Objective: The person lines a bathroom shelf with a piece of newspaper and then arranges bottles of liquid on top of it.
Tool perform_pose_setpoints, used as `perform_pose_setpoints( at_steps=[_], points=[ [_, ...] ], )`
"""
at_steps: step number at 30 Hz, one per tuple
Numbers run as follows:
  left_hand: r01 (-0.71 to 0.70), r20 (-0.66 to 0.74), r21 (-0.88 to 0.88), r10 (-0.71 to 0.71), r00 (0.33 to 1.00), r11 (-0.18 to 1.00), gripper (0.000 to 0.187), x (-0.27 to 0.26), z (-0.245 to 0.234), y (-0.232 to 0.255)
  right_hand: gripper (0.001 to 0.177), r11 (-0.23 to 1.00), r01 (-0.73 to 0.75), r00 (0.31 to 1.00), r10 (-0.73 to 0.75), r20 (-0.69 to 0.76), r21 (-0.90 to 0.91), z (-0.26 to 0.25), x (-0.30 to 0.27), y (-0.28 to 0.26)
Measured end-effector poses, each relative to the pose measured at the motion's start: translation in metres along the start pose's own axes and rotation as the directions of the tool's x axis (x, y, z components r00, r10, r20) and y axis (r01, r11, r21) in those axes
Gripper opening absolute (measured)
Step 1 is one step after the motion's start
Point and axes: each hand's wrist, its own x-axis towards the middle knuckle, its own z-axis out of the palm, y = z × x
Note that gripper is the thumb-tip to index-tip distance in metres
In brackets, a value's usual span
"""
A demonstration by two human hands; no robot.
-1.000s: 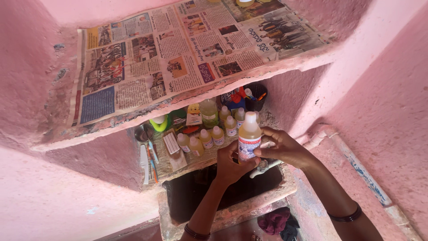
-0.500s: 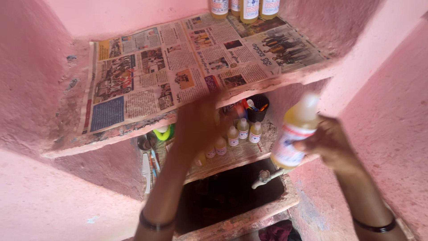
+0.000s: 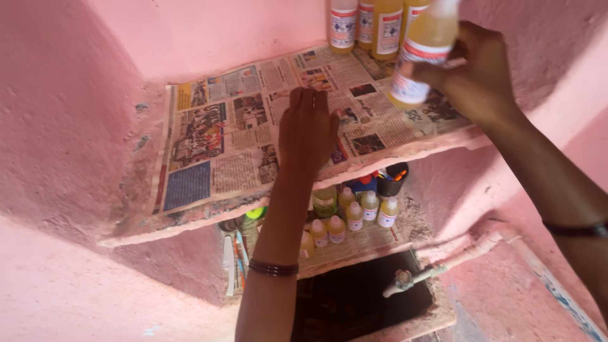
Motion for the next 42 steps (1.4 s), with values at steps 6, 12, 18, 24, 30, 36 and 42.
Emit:
perform_pose_setpoints(
  at_steps=[6, 12, 18, 24, 30, 36, 42],
  points=[
    [0.028, 0.068, 0.087, -0.034, 0.997, 0.996, 0.030, 0.004, 0.000, 0.000, 0.056, 0.999, 0.043, 0.999, -0.044, 0.033, 0.029, 0.072, 0.078, 0.049],
    [0.038, 0.056, 0.029, -0.040, 0.998, 0.999, 0.027, 0.005, -0.004, 0.000, 0.069, 0.977, 0.087, 0.996, -0.082, 0.034, -0.196, 0.127, 0.126, 0.107],
    [0.026, 0.072, 0.022, -0.027, 0.997, 0.999, 0.025, 0.006, -0.001, -0.003, 0.076, 0.932, 0.025, 0.998, -0.005, 0.056, -0.362, 0.137, 0.131, 0.132],
    [0.005, 0.051, 0.007, -0.006, 0.999, 1.000, 0.024, 0.005, 0.003, -0.004, 0.063, 0.738, -0.124, 0.970, 0.230, 0.074, -0.664, 0.129, 0.117, 0.113],
    [0.009, 0.054, 0.004, -0.009, 0.999, 1.000, 0.022, 0.006, 0.003, -0.004, 0.035, 0.793, -0.164, 0.950, 0.287, 0.122, -0.587, 0.131, 0.112, 0.142],
    [-0.012, 0.044, -0.003, 0.012, 0.999, 1.000, 0.022, 0.005, 0.004, -0.004, 0.034, 0.779, -0.207, 0.943, 0.321, 0.092, -0.592, 0.134, 0.111, 0.155],
    [-0.025, 0.026, -0.004, 0.025, 0.999, 1.000, 0.021, 0.005, 0.004, -0.003, 0.054, 0.723, -0.128, 0.971, 0.232, 0.064, -0.678, 0.136, 0.110, 0.147]
  ],
)
